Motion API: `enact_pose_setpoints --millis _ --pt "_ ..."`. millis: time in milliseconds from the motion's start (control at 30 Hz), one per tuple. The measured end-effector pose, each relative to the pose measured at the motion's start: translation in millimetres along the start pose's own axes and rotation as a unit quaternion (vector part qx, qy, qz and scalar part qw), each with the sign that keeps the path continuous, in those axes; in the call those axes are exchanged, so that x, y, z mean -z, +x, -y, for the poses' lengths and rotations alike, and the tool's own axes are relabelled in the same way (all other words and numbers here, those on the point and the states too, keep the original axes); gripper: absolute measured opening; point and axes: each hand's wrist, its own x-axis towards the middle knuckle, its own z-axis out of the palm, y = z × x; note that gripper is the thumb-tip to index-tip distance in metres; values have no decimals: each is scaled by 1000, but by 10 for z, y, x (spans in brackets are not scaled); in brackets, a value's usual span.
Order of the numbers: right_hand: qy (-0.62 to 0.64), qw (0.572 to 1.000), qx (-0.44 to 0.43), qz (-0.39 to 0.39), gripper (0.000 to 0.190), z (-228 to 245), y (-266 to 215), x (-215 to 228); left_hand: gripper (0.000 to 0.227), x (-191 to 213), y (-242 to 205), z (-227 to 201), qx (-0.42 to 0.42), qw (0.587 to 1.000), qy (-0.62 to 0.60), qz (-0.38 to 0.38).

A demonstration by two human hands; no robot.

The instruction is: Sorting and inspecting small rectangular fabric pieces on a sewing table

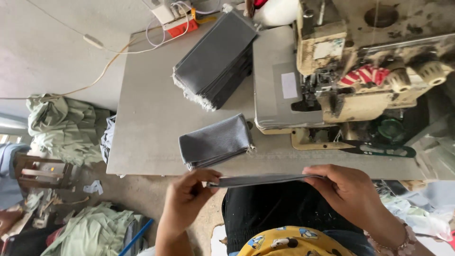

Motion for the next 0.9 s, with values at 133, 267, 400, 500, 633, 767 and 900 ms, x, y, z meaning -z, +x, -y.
enact_pose_setpoints --millis 133,267,400,500,633,767,900 --pt "175 980 -60 68 20 -149 77 -175 11 134 -339 398 157 968 -176 82" --pt "113 985 -59 115 23 181 480 -339 8 418 -261 298 68 987 -133 60" --pt "2 970 242 3 21 425 876 -711 24 610 -24 337 -41 973 202 -98" --pt "-103 953 283 17 22 319 1052 -1018 26 657 108 815 -17 974 211 -81" --pt "-176 950 236 102 43 147 998 -1128 36 732 146 899 137 969 188 84" --pt "-203 938 275 54 37 551 993 -738 26 748 543 587 -21 971 235 -40" --pt "-125 949 288 -18 24 1179 1535 -358 7 381 1482 239 -144 946 250 -149"
